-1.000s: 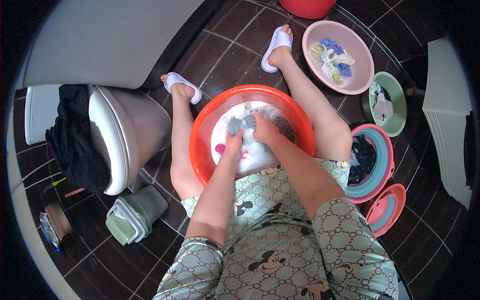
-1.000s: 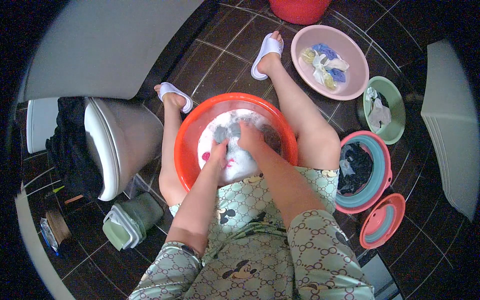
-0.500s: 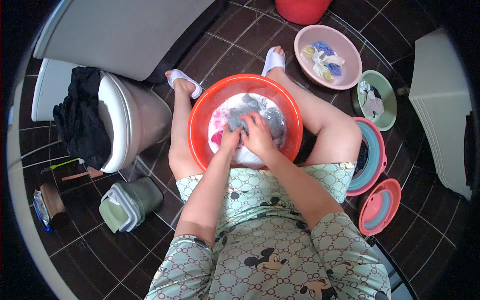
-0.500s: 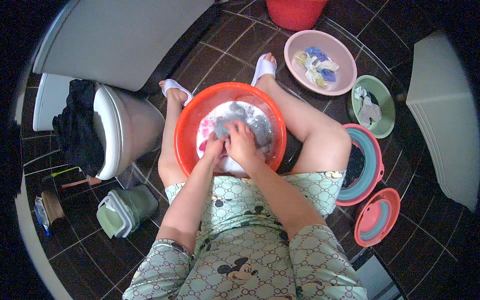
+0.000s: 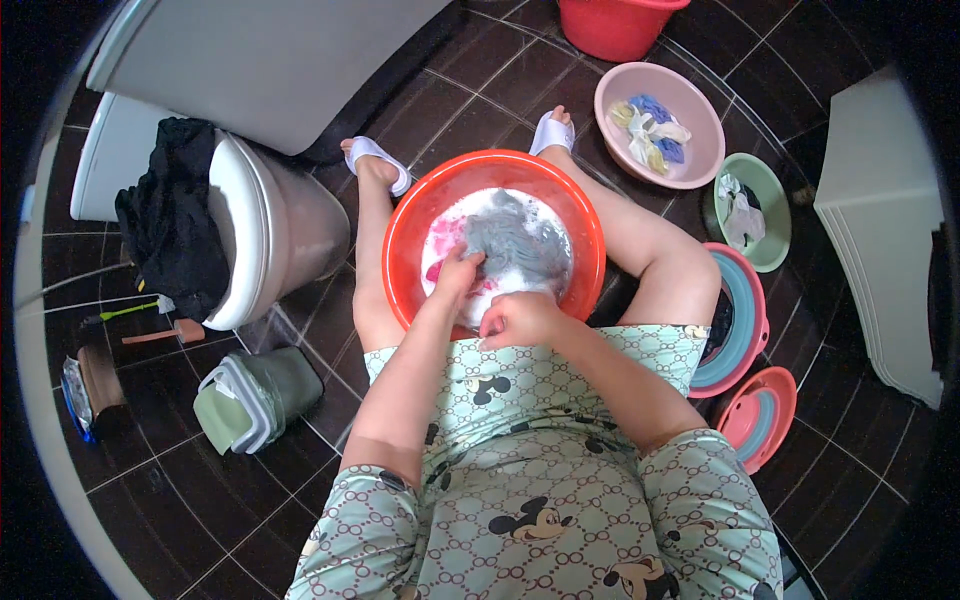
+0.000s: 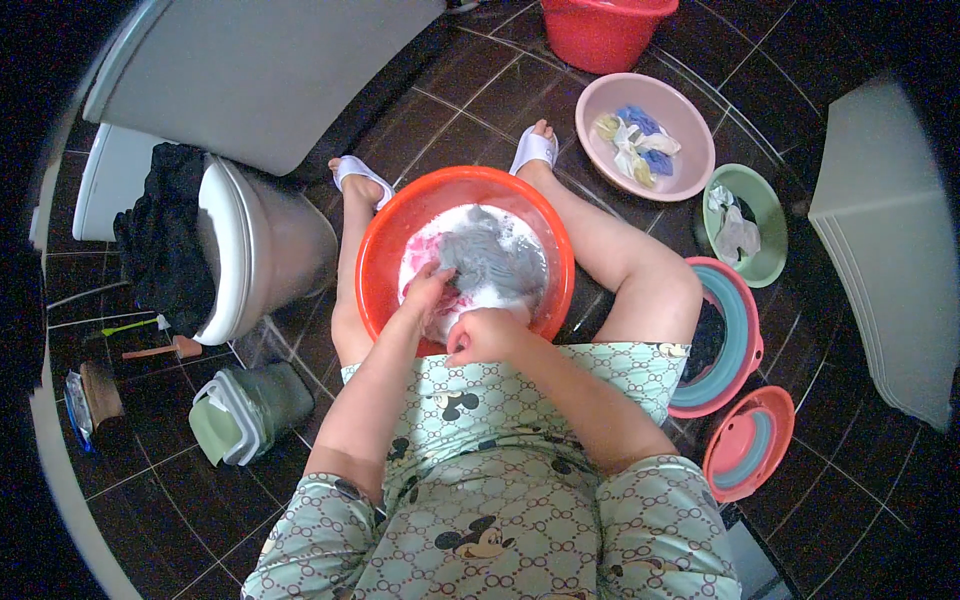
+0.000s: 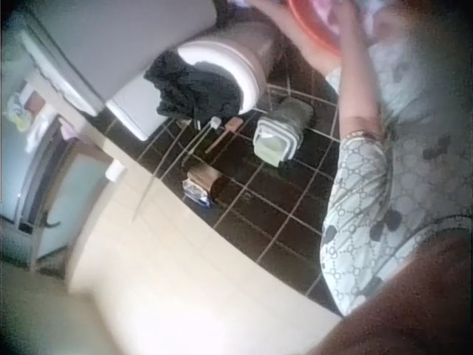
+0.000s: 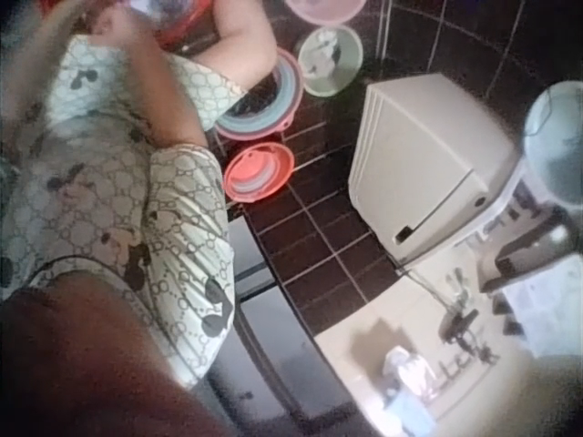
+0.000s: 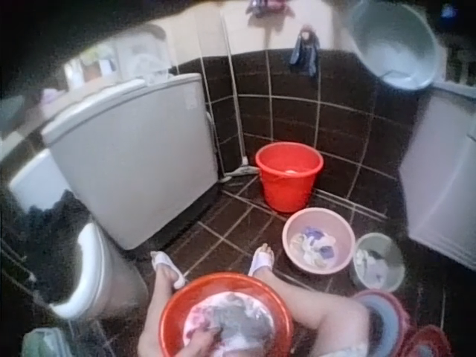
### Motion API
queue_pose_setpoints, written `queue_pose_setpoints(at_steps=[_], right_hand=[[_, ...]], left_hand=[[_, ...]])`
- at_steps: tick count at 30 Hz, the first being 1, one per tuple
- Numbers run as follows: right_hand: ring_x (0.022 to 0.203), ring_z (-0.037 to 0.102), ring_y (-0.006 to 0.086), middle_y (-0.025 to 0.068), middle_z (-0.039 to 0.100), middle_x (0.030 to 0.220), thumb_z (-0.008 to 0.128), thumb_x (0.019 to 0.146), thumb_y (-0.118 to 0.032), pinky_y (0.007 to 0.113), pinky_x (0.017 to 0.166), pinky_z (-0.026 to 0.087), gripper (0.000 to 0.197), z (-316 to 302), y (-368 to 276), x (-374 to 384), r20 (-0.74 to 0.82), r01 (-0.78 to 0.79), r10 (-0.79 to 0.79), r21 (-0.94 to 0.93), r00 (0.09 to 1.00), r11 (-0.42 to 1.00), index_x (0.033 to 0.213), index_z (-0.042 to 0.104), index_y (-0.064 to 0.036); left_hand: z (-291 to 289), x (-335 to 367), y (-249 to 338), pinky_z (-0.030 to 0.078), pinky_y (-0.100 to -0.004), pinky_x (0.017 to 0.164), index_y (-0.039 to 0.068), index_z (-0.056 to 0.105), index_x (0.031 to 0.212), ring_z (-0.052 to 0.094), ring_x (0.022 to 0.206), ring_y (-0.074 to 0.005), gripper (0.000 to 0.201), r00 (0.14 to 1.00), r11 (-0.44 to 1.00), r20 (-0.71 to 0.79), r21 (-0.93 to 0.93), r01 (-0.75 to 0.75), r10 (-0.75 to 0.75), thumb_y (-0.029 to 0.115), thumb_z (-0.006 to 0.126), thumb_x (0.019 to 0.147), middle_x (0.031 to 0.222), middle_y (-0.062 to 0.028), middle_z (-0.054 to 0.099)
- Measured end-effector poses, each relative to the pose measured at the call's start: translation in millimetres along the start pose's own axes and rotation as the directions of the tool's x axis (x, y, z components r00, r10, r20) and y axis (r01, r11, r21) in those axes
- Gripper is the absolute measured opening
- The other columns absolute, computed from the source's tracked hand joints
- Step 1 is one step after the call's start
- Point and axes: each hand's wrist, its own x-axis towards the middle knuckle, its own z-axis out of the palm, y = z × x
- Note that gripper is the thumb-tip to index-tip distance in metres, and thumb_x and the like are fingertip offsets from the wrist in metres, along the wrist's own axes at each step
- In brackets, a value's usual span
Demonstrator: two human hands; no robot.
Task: The person washes clothes in a basin by hand. They scrub a white garment and a pink garment in soapy water, wring them out, and then scrub a grey garment in the same basin while sitting on the floor.
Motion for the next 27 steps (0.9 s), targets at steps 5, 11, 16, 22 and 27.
queue_pose_setpoints(at_steps=[5, 11, 16, 22, 27], right_hand=[[0.064, 0.061, 0.0194, 0.0002, 0.061, 0.071, 0.072, 0.069, -0.028, 0.033, 0.061, 0.047, 0.014, 14, 5, -14, -0.093, 0.102, -0.116, -0.15, 0.989, 0.983, 0.073, 0.068, -0.0152], [0.068, 0.064, 0.0257, 0.0069, 0.066, 0.076, 0.062, 0.077, -0.025, 0.039, 0.062, 0.05, 0.012, 40, -8, -79, -0.027, -0.02, 0.011, -0.372, 1.0, 0.928, 0.08, 0.068, -0.0139], [0.079, 0.064, 0.0321, 0.0165, 0.065, 0.085, 0.06, 0.077, -0.023, 0.042, 0.071, 0.052, 0.03, 71, 67, -83, -0.144, -0.3, 0.271, -0.259, 0.952, 0.918, 0.1, 0.064, -0.0053], [0.085, 0.064, 0.0302, 0.0142, 0.065, 0.096, 0.056, 0.085, -0.019, 0.041, 0.07, 0.053, 0.023, 67, 111, -36, -0.331, -0.166, -0.11, -0.7, 0.937, 0.695, 0.104, 0.062, -0.0064], [0.085, 0.064, 0.0282, 0.0127, 0.065, 0.095, 0.054, 0.086, -0.016, 0.039, 0.07, 0.053, 0.022, 16, 123, 7, -0.214, -0.388, 0.333, -0.326, 0.918, 0.862, 0.104, 0.062, -0.0062]], left_hand=[[-9, 2, 7, 0.046, -0.0301, 0.053, 0.008, 0.035, 0.138, 0.054, 0.064, -0.0146, 0.06, 0.999, 0.998, 0.02, 0.046, 0.032, -0.033, 0.019, 0.06, 0.085, 0.087, -0.0072, 0.059], [-6, 4, 11, 0.047, -0.03, 0.053, 0.007, 0.038, 0.136, 0.053, 0.063, -0.014, 0.056, 0.998, 0.998, 0.016, 0.025, 0.054, -0.055, 0.019, 0.06, 0.085, 0.078, -0.0048, 0.057], [-3, 10, 10, 0.046, -0.0282, 0.052, 0.007, 0.039, 0.134, 0.052, 0.063, -0.0135, 0.054, 0.999, 0.997, -0.007, 0.063, 0.05, -0.05, 0.018, 0.06, 0.086, 0.079, -0.005, 0.056], [1, 12, 8, 0.047, -0.0285, 0.054, 0.006, 0.042, 0.13, 0.053, 0.065, -0.0143, 0.049, 0.998, 0.997, 0.027, 0.056, 0.047, -0.048, 0.019, 0.06, 0.085, 0.082, -0.005, 0.057], [-13, 12, 10, 0.047, -0.0282, 0.055, 0.008, 0.046, 0.127, 0.053, 0.067, -0.0151, 0.045, 0.995, 0.998, 0.077, 0.019, 0.067, -0.068, 0.02, 0.059, 0.086, 0.084, -0.0045, 0.057]])
